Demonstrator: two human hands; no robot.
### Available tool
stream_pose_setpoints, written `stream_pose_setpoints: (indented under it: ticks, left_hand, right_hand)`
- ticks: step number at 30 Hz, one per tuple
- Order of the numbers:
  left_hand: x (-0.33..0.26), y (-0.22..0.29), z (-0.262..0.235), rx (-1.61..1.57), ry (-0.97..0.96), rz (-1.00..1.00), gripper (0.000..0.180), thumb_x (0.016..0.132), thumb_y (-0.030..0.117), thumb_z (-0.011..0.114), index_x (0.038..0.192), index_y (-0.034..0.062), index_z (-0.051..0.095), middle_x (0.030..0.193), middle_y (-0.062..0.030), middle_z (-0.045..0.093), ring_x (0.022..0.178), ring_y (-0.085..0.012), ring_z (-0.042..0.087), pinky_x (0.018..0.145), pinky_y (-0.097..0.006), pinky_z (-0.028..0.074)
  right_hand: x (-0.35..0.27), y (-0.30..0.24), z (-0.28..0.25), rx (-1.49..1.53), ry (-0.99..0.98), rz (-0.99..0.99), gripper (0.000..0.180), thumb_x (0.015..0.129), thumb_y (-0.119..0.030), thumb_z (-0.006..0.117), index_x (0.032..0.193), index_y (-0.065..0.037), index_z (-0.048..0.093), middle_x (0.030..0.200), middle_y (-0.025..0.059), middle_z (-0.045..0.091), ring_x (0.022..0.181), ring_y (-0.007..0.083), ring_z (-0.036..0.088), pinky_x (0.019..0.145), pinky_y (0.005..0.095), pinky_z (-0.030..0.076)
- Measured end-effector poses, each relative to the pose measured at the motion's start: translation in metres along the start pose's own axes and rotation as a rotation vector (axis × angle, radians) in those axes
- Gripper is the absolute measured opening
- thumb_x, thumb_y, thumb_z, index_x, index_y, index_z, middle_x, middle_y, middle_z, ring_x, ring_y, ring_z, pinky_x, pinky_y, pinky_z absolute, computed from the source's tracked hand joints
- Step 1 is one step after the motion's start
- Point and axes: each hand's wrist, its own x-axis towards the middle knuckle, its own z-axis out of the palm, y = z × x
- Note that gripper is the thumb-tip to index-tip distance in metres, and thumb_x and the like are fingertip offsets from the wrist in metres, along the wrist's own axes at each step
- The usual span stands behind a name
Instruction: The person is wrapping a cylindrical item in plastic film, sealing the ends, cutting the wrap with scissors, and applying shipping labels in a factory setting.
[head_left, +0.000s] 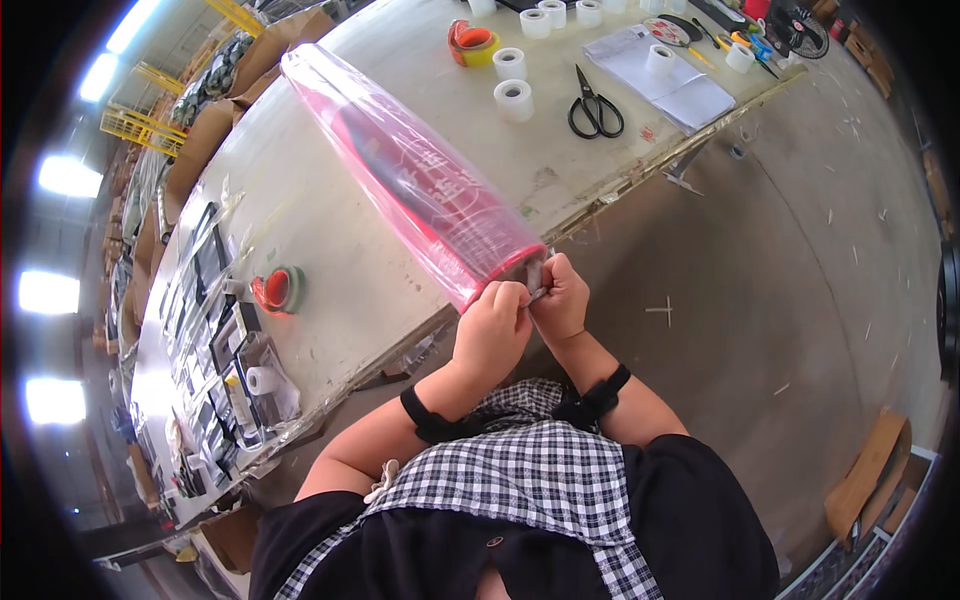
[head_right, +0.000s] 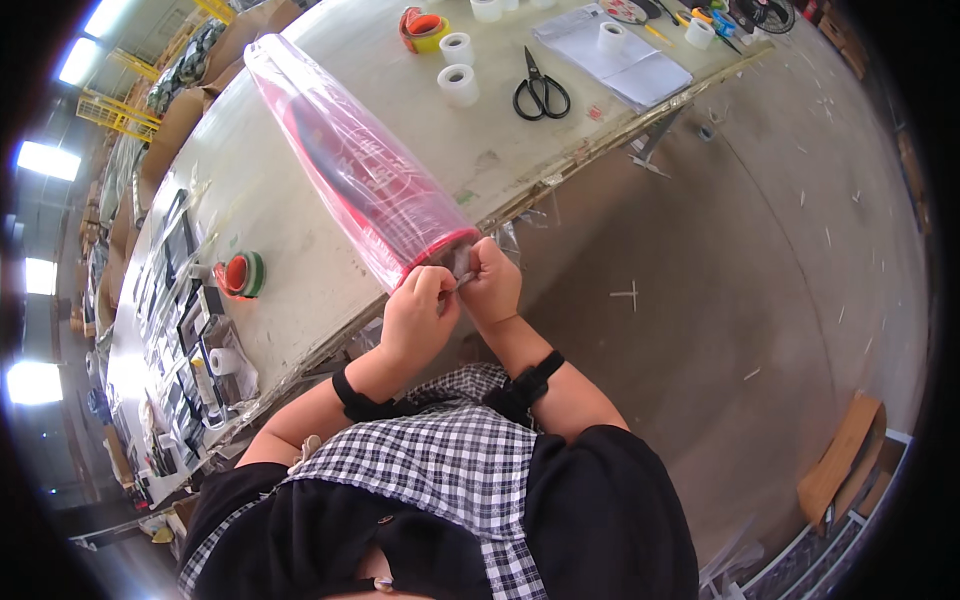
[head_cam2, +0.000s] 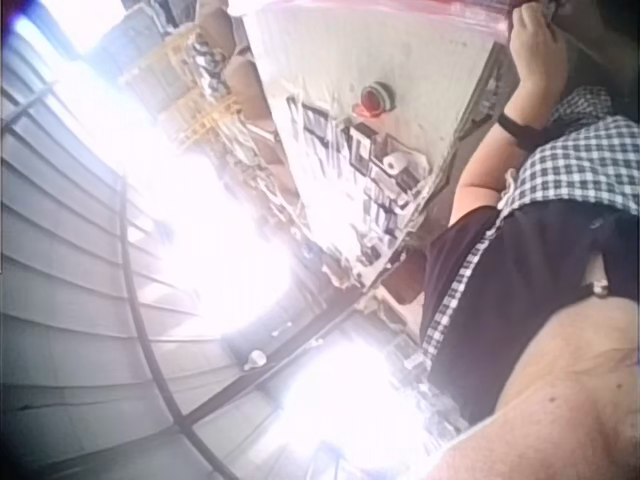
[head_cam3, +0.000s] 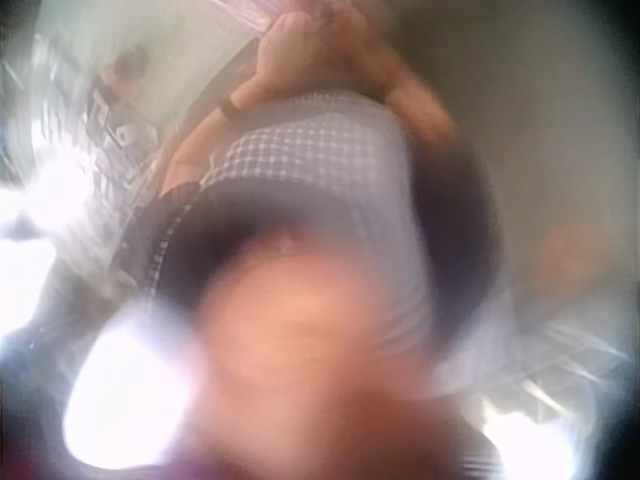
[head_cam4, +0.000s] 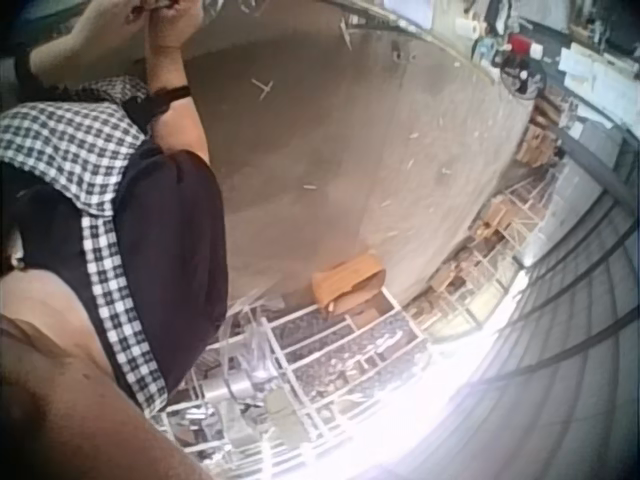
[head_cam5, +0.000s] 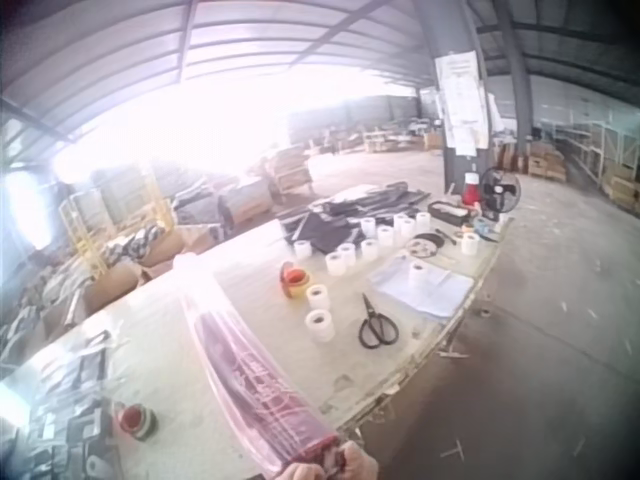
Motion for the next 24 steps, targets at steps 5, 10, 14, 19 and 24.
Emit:
stream_pose_setpoints:
  ticks: [5, 10, 14, 19, 24]
  left_hand:
    - [-0.002, -0.007, -0.004, -0.037, -0.001, 0.055, 0.022, 0.074, -0.001, 0.064, 0.094, 0.0042, 0.058, 0.088, -0.0117, 0.059, 0.077, -0.0293, 0.062, 0.067, -0.037, 0.051]
    - [-0.004, -0.006, -0.003, -0.075, -0.095, 0.209, 0.021, 0.075, 0.0, 0.064, 0.095, 0.0055, 0.06, 0.092, -0.0109, 0.058, 0.081, -0.0303, 0.06, 0.068, -0.037, 0.051]
    - [-0.006, -0.014, -0.002, -0.069, -0.099, 0.189, 0.022, 0.074, 0.0, 0.064, 0.095, 0.0057, 0.059, 0.093, -0.0113, 0.058, 0.084, -0.0303, 0.06, 0.07, -0.037, 0.051]
    - [0.0, -0.023, -0.001, -0.023, -0.045, 0.213, 0.023, 0.075, 0.001, 0.064, 0.097, 0.0057, 0.058, 0.095, -0.0109, 0.058, 0.084, -0.0306, 0.061, 0.071, -0.038, 0.052]
    - [-0.006, -0.031, 0.0, 0.012, -0.068, 0.277, 0.021, 0.073, 0.001, 0.065, 0.093, 0.0062, 0.059, 0.097, -0.0098, 0.059, 0.089, -0.0291, 0.061, 0.073, -0.037, 0.052]
  right_hand:
    - [0.001, -0.016, -0.022, 0.203, -0.058, -0.042, 0.03, 0.075, -0.005, 0.068, 0.103, -0.01, 0.058, 0.081, 0.0115, 0.06, 0.066, 0.0278, 0.059, 0.061, 0.0357, 0.049]
    - [0.013, -0.011, -0.045, 0.113, -0.336, -0.319, 0.036, 0.076, -0.004, 0.067, 0.11, -0.008, 0.055, 0.087, 0.0116, 0.06, 0.076, 0.0307, 0.06, 0.066, 0.0383, 0.05]
    - [0.017, 0.002, -0.051, 0.03, -0.389, -0.501, 0.026, 0.073, -0.005, 0.068, 0.097, -0.007, 0.056, 0.086, 0.0116, 0.059, 0.076, 0.0324, 0.058, 0.065, 0.0391, 0.049]
    - [0.012, -0.009, -0.057, -0.08, -0.476, -0.332, 0.021, 0.071, -0.007, 0.072, 0.075, -0.005, 0.052, 0.079, 0.0104, 0.056, 0.072, 0.0271, 0.059, 0.06, 0.0371, 0.047]
    - [0.011, 0.013, -0.072, 0.706, -0.645, 0.309, 0.035, 0.086, -0.016, 0.07, 0.064, -0.009, 0.043, 0.075, -0.0011, 0.055, 0.064, 0.0098, 0.055, 0.054, 0.0248, 0.044]
